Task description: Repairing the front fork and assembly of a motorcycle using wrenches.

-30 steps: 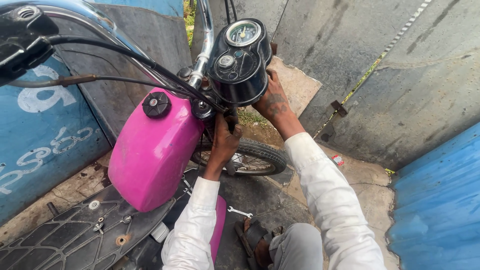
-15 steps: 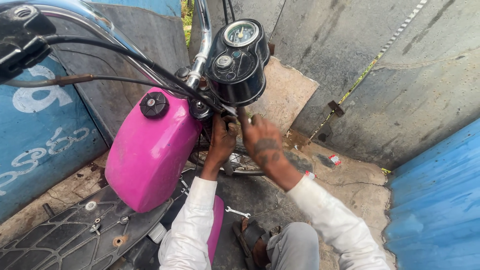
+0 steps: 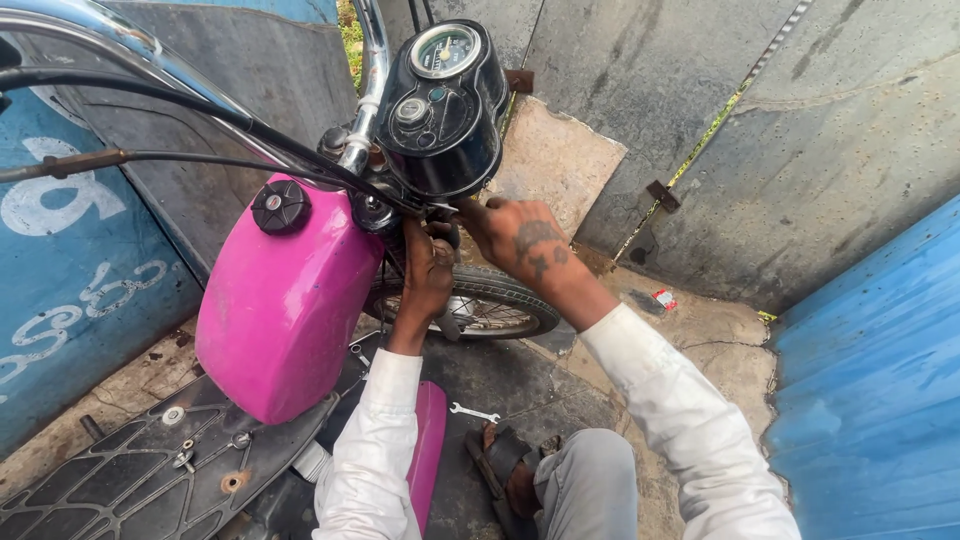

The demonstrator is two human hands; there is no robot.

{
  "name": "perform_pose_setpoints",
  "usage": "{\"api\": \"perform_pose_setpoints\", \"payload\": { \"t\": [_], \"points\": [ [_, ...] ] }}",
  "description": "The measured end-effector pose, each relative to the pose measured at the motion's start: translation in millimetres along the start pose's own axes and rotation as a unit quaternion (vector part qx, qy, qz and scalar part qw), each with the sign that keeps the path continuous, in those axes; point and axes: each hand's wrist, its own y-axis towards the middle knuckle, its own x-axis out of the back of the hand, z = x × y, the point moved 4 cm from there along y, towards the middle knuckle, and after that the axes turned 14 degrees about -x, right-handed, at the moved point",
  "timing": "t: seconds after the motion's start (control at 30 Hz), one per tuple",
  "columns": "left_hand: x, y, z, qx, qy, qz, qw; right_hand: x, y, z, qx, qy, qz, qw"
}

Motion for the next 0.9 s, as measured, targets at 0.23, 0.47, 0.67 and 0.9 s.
{"api": "perform_pose_setpoints", "payload": {
  "t": [0.23,0.47,0.67,0.9],
  "points": [
    [3,1,-2,-0.011,0.064,0.008,0.998,-33,48,-41,0.058,0.007,-0.066,0.996],
    [3,-1,2,0.041,0.035,0.012,0.999,-22,59,-34,0.086,0.03,-0.173,0.981],
    [2,2,-3,-0.017,0.038,0.005,0.999,-27,29,-26,-0.014,-0.053,-0.084,0.995],
    [7,-18,30,0.113,-0.005,-0.021,0.993,-29,-47,50,-0.079,-0.148,-0.061,0.984]
  ]
}}
